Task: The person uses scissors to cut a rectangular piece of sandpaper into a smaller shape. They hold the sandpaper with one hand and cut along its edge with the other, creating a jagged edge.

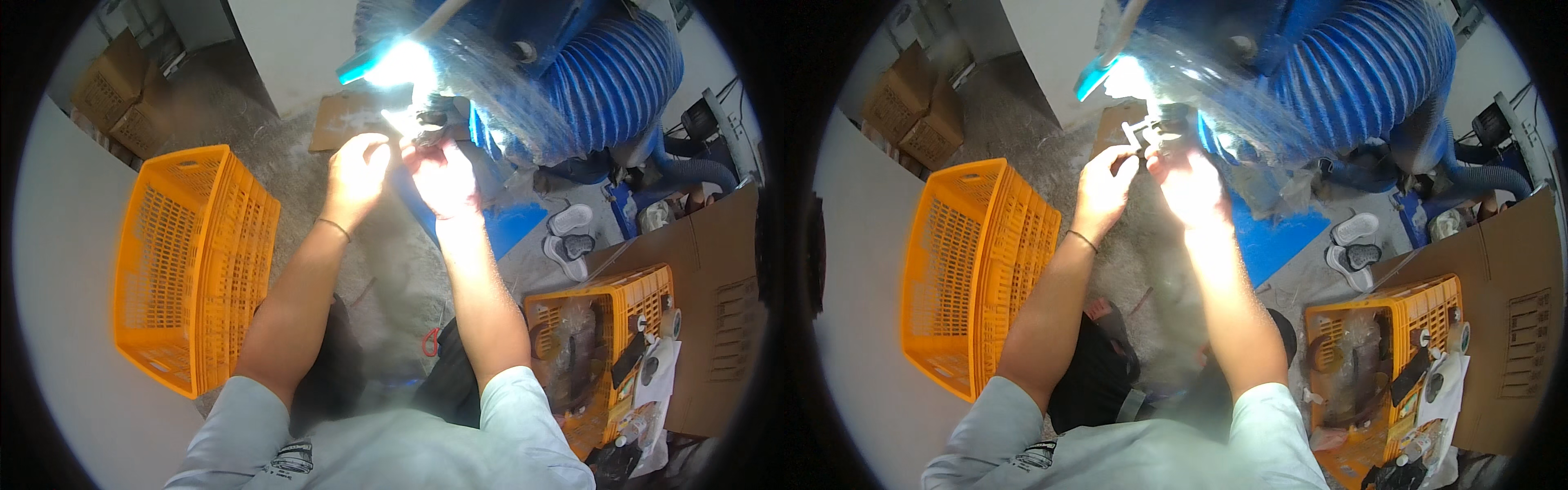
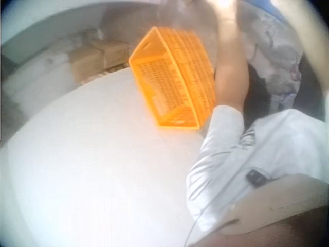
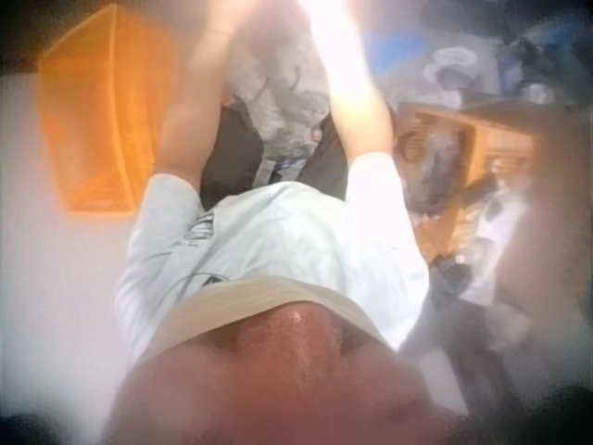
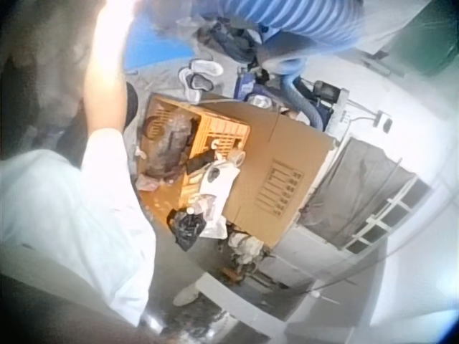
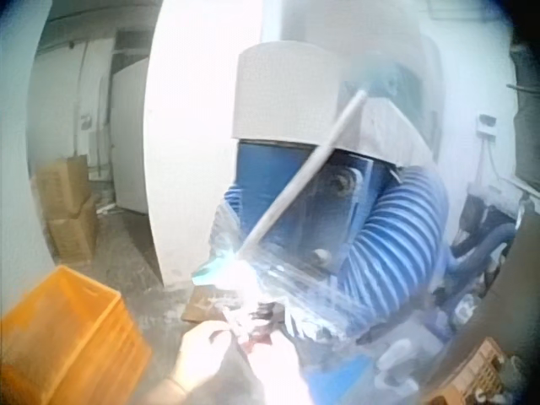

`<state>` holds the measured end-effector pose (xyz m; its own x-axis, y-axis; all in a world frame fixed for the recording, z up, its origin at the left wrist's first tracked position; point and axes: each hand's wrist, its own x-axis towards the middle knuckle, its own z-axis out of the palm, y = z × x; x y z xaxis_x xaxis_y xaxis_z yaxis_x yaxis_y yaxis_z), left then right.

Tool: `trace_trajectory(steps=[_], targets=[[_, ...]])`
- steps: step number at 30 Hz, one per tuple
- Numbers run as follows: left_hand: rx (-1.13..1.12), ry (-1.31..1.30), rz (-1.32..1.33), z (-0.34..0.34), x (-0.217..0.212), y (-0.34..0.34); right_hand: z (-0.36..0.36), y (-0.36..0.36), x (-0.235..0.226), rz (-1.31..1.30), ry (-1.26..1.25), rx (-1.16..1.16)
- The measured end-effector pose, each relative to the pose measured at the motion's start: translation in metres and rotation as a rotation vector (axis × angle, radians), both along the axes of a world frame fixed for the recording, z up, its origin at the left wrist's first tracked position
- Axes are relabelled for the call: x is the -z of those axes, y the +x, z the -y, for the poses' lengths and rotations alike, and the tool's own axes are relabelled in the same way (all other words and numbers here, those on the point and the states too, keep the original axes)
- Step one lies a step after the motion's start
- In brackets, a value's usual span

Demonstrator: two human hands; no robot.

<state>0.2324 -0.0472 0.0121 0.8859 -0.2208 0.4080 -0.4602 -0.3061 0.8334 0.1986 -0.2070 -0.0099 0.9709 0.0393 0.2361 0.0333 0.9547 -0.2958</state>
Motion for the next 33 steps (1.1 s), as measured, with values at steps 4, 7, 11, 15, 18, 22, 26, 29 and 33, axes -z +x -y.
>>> trace_trajectory(steps=[4, 7, 11, 15, 18, 22, 26, 29, 33], targets=[[0.068, -0.204, -0.294, -0.009, -0.025, -0.008, 0.000, -0.001, 0.004, 0.116, -0.157, 0.064], [0.222, -0.471, -0.419, -0.015, -0.045, -0.017, -0.009, 0.002, 0.009, -0.011, -0.032, 0.145], [0.289, -0.478, -0.455, -0.010, -0.061, -0.021, -0.021, 0.011, 0.012, -0.100, 0.128, 0.147], [0.317, -0.556, -0.500, -0.006, -0.070, -0.018, -0.022, 0.009, 0.006, -0.144, 0.127, 0.137], [0.373, -0.623, -0.508, -0.007, -0.075, -0.014, -0.017, 0.003, -0.001, -0.134, 0.037, 0.176], [0.392, -0.510, -0.378, -0.007, -0.077, -0.012, -0.018, -0.001, -0.004, -0.102, 0.010, 0.165], [0.311, -0.356, -0.175, -0.003, -0.074, -0.015, -0.017, 0.006, 0.000, -0.061, 0.030, 0.076], [0.213, -0.264, -0.005, 0.001, -0.068, -0.015, -0.015, 0.008, 0.003, -0.020, 0.011, 0.077], [0.034, 0.114, 0.544, 0.001, -0.063, -0.004, -0.014, 0.007, 0.002, 0.001, 0.087, 0.043]])
